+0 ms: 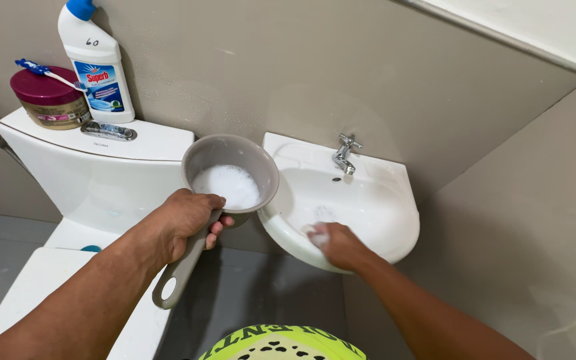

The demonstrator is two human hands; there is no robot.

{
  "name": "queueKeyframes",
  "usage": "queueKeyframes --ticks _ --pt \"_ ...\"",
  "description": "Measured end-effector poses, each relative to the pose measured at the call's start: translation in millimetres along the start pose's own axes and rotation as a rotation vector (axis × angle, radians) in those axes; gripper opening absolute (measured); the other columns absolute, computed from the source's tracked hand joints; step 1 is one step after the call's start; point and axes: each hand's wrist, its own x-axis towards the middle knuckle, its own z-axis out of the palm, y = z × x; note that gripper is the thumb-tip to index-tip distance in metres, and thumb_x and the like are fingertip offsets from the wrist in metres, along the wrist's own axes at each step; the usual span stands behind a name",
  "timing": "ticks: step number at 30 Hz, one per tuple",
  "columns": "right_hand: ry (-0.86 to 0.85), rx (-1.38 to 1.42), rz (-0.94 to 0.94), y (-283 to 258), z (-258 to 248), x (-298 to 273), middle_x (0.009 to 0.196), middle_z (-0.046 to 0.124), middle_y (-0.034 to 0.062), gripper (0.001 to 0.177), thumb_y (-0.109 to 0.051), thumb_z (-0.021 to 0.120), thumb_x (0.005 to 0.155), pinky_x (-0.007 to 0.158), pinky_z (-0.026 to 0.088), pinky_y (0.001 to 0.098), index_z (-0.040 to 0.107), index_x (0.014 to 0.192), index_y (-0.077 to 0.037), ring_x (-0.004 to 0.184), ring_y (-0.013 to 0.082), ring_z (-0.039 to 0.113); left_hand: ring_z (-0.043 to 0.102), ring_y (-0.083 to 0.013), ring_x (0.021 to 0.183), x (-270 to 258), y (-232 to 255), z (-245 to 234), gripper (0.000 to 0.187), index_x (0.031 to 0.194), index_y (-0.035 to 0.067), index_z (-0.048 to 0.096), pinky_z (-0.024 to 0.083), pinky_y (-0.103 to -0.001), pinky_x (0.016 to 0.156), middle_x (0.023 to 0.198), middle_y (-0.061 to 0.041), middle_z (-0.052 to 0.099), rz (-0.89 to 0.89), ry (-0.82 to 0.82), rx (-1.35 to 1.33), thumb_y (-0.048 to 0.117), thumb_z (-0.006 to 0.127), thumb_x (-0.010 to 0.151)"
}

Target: The person cleans a sink and the surrounding wall in a bathroom. They hold a container of soapy water while using a cloth to scrub the faucet, the sink basin, and the tiled wall behind the sink.

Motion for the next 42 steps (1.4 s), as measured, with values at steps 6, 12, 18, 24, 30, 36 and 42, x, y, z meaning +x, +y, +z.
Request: queueKeyframes --ticks 6,12,18,24,30,36,42 --pt "-0.143 0.27 0.209 -60 3 8 0.135 0.063 0.0165 0.048 -0.04 0.054 0.096 0.104 0.049 0.0439 0.059 0.139 -0.019 0.125 0.0301 0.06 0.046 -0.0111 0.053 -3 -4 19 0.024 0.11 -0.007 0.059 0.043 -0.029 0.042 0.075 -0.01 0.065 -0.002 0.024 -0.03 0.014 0.054 0.101" --pt "-0.209 0.074 0.098 -8 -27 -10 0.135 0.065 0.0136 0.051 -0.04 0.06 0.095 0.106 0.045 0.0372 0.06 0.14 -0.016 0.124 0.0261 0.061 0.047 -0.0115 0.052 -5 -8 33 0.024 0.109 -0.008 0.059 0.042 -0.029 0.041 0.075 -0.011 0.064 0.02 0.057 -0.066 0.014 0.054 0.101" --pt "-0.175 0.219 0.098 -10 11 45 0.129 0.068 0.0157 0.045 -0.028 0.057 0.094 0.102 0.05 0.0378 0.064 0.138 -0.018 0.118 0.0257 0.063 0.047 -0.0115 0.051 -14 -10 40 0.025 0.109 -0.008 0.059 0.042 -0.029 0.041 0.076 -0.012 0.064 0.03 0.11 -0.112 0.015 0.054 0.101" --pt "-0.231 0.23 0.031 -11 -8 28 0.115 0.073 0.0151 0.035 -0.032 0.055 0.1 0.092 0.05 0.0383 0.07 0.128 -0.017 0.104 0.0265 0.066 0.048 -0.0122 0.053 -18 -10 41 0.026 0.111 -0.009 0.059 0.042 -0.029 0.041 0.08 -0.014 0.066 0.004 0.16 -0.108 0.015 0.053 0.102" --pt "-0.343 0.144 -0.001 19 -28 25 0.113 0.076 0.0094 0.037 -0.029 0.07 0.09 0.09 0.053 0.0341 0.074 0.126 -0.02 0.102 0.0212 0.067 0.048 -0.0129 0.054 -17 -13 45 0.027 0.112 -0.01 0.058 0.043 -0.03 0.042 0.082 -0.015 0.066 0.036 0.175 -0.12 0.015 0.055 0.102" --pt "-0.225 0.231 0.033 -6 1 36 0.115 0.075 0.012 0.039 -0.03 0.064 0.095 0.092 0.052 0.0361 0.069 0.132 -0.021 0.103 0.023 0.067 0.048 -0.0114 0.054 -22 -8 57 0.024 0.112 -0.006 0.059 0.044 -0.029 0.043 0.081 -0.013 0.066 0.028 0.188 -0.146 0.015 0.055 0.101" --pt "-0.344 0.102 0.011 46 -30 26 0.116 0.076 0.0108 0.037 -0.021 0.072 0.09 0.094 0.052 0.0345 0.073 0.126 -0.015 0.104 0.0198 0.069 0.047 -0.0117 0.053 -24 -13 60 0.023 0.109 -0.005 0.061 0.042 -0.029 0.042 0.079 -0.012 0.066 0.036 0.186 -0.136 0.015 0.054 0.1"
